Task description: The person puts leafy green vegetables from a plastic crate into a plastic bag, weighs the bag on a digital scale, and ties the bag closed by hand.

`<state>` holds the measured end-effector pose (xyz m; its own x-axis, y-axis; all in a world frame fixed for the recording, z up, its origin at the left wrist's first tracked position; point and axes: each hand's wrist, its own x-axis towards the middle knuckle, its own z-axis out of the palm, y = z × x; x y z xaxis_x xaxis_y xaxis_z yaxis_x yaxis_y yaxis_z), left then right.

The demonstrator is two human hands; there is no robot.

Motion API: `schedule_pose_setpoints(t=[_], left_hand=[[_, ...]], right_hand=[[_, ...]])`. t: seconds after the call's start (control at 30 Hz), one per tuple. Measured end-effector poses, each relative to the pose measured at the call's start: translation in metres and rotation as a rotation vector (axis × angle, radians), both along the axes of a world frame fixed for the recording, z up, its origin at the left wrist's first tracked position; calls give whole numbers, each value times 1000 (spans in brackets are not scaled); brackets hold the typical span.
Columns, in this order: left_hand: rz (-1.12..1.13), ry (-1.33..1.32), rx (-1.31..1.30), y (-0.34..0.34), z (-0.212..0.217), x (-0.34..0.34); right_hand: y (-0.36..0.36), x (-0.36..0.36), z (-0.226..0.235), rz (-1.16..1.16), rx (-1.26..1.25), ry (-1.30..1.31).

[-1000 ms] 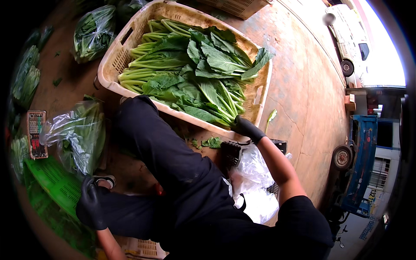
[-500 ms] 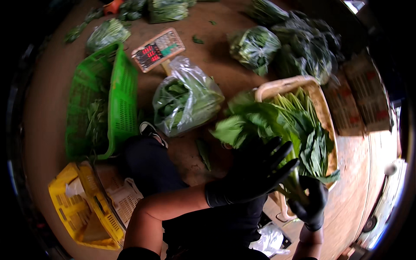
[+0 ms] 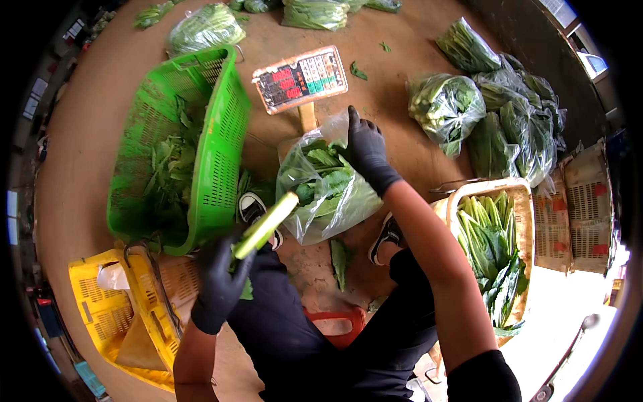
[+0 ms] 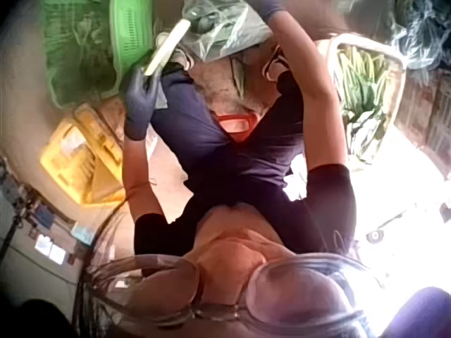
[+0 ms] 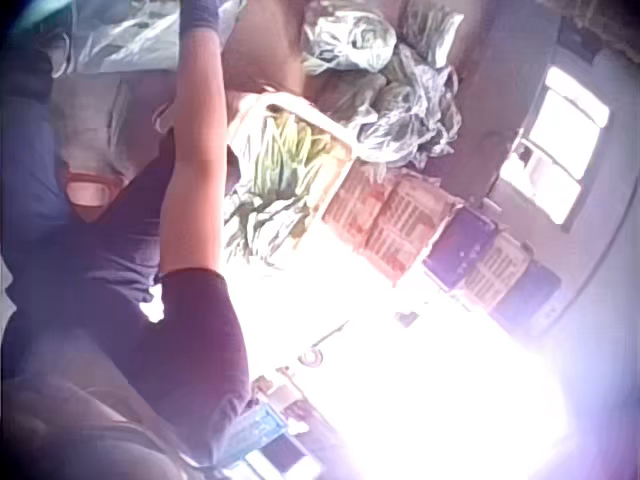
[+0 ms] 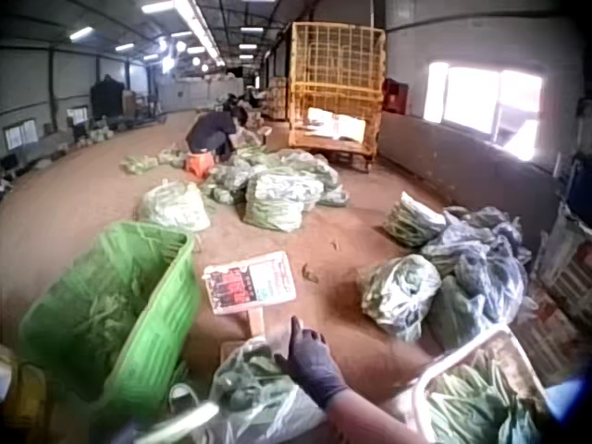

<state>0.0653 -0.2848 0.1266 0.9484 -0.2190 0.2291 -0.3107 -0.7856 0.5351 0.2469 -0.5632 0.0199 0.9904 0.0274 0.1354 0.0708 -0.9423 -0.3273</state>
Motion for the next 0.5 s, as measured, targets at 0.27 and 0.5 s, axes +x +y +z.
schedule_pose_setpoints(t=[0.27, 0.5], left_hand=[[-445, 277, 261, -92, -76, 153], [-829, 278, 296, -241, -213, 185]], right_hand=[[-75, -35, 16, 162, 1186, 447], [-104, -54, 22, -31, 1759, 322]])
